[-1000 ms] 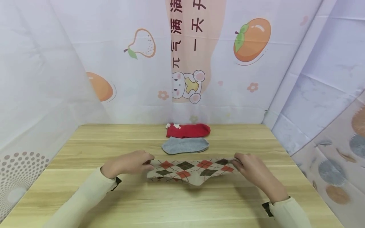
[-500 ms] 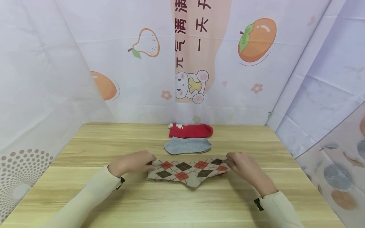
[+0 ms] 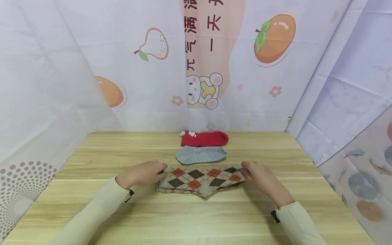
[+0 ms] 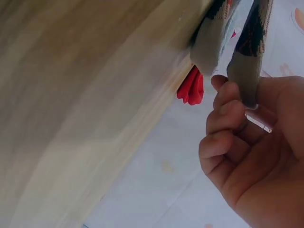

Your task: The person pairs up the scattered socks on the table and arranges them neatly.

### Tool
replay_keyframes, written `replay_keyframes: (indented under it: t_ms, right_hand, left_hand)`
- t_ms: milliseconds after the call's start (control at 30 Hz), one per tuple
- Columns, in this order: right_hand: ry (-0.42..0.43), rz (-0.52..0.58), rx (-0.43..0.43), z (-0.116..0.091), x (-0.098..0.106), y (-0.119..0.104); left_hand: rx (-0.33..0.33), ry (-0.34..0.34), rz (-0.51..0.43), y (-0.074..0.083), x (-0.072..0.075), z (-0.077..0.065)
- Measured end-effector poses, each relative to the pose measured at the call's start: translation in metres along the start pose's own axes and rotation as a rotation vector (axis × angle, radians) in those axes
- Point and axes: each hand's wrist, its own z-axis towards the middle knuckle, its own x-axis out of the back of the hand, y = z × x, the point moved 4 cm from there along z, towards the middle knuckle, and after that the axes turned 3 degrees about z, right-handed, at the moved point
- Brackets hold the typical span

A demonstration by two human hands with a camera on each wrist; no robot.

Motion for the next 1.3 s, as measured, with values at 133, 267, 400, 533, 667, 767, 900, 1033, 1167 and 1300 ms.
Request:
replay_keyframes:
  t_ms: [133, 267, 400, 533, 667, 767, 900, 1033, 1167, 1300]
  right_hand:
    - [-0.003, -0.063, 0.009, 0.000, -0.006, 0.003]
    - [-0.025, -0.076, 0.017, -0.001, -0.009, 0.003]
    - [-0.053, -0.014, -0.022, -0.003, -0.002, -0.002]
    - [0.026, -0.048, 0.006, -0.002, 0.013, -0.015]
    - [0.126, -0.116, 0.134, 0.000, 0.019, -0.037]
    - [0.096, -0.096, 0.204, 0.001, 0.015, -0.054]
    - [0.037, -0.051, 0.282, -0.002, 0.006, -0.069]
    - [0.019, -0.017, 0.360, -0.005, -0.002, -0.078]
    - [-0.011, -0.017, 0.350, -0.007, -0.009, -0.081]
    - [-0.072, -0.032, 0.288, -0.009, -0.016, -0.079]
  left_hand:
    - [0.000, 0.000, 0.027, -0.001, -0.004, 0.002]
    - [0.021, 0.013, 0.037, 0.000, -0.007, 0.001]
    - [0.031, 0.108, 0.116, 0.005, -0.002, -0.003]
    - [-0.026, 0.295, 0.273, 0.021, 0.010, -0.010]
    - [-0.146, 0.388, 0.345, 0.044, 0.017, -0.016]
    - [-0.230, 0.345, 0.341, 0.058, 0.012, -0.016]
    - [-0.275, 0.278, 0.328, 0.069, 0.002, -0.016]
    - [-0.296, 0.254, 0.322, 0.075, -0.005, -0.014]
    - [-0.316, 0.264, 0.362, 0.079, -0.010, -0.011]
    - [-0.314, 0.241, 0.378, 0.080, -0.015, -0.009]
